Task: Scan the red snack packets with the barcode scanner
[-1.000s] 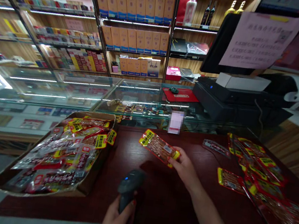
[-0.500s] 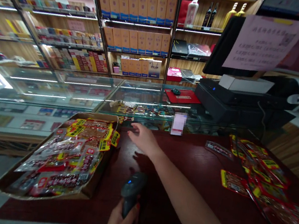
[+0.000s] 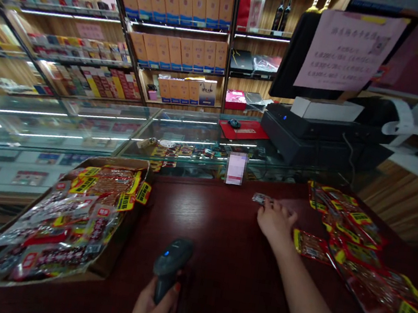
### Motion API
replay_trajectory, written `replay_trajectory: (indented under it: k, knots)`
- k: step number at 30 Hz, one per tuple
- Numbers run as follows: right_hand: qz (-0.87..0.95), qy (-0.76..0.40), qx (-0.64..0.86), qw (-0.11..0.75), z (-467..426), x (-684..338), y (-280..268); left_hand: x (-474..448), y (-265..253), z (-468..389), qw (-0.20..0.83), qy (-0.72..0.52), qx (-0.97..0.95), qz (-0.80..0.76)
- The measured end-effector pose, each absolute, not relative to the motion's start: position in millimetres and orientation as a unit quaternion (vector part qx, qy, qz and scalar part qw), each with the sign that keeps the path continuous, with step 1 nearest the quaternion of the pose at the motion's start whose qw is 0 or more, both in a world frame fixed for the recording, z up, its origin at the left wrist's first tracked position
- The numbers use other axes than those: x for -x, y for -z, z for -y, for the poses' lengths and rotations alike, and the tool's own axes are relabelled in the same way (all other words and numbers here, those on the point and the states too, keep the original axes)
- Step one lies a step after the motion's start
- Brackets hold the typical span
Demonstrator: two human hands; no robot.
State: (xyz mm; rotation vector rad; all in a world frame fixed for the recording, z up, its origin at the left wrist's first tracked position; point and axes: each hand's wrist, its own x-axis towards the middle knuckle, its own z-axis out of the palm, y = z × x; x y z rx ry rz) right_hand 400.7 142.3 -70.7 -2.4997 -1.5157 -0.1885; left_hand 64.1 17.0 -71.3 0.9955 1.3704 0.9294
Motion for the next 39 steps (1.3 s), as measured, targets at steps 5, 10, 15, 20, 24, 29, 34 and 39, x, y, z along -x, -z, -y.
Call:
replay_trajectory:
  k: [5,10,15,20,24,29,34,39]
  knots:
    - [0.646,0.035,0.735,0.205,-107,-329,77,-68,66,-15,0.552,-0.399,-0.429,-0.594]
    - [0.637,-0.049,0.716,0.281,-101,-336,82,-69,57,-18,0.568,-0.366,-0.448,-0.585]
    - [0.621,-0.064,0.721,0.302,-103,-349,86,-73,51,-15,0.571,-0.353,-0.457,-0.583]
    - [0.594,-0.041,0.752,0.283,-104,-348,90,-81,42,-10,0.568,-0.343,-0.475,-0.578]
    - [0.604,-0.084,0.728,0.313,-104,-351,86,-85,35,-12,0.564,-0.309,-0.502,-0.578]
    - [0.635,-0.125,0.686,0.333,-103,-352,81,-87,26,-13,0.554,-0.302,-0.522,-0.574]
    - [0.641,-0.128,0.681,0.329,-104,-352,83,-89,19,-14,0.548,-0.303,-0.527,-0.575]
    - [0.640,-0.126,0.682,0.332,-105,-353,86,-89,17,-14,0.550,-0.300,-0.530,-0.572]
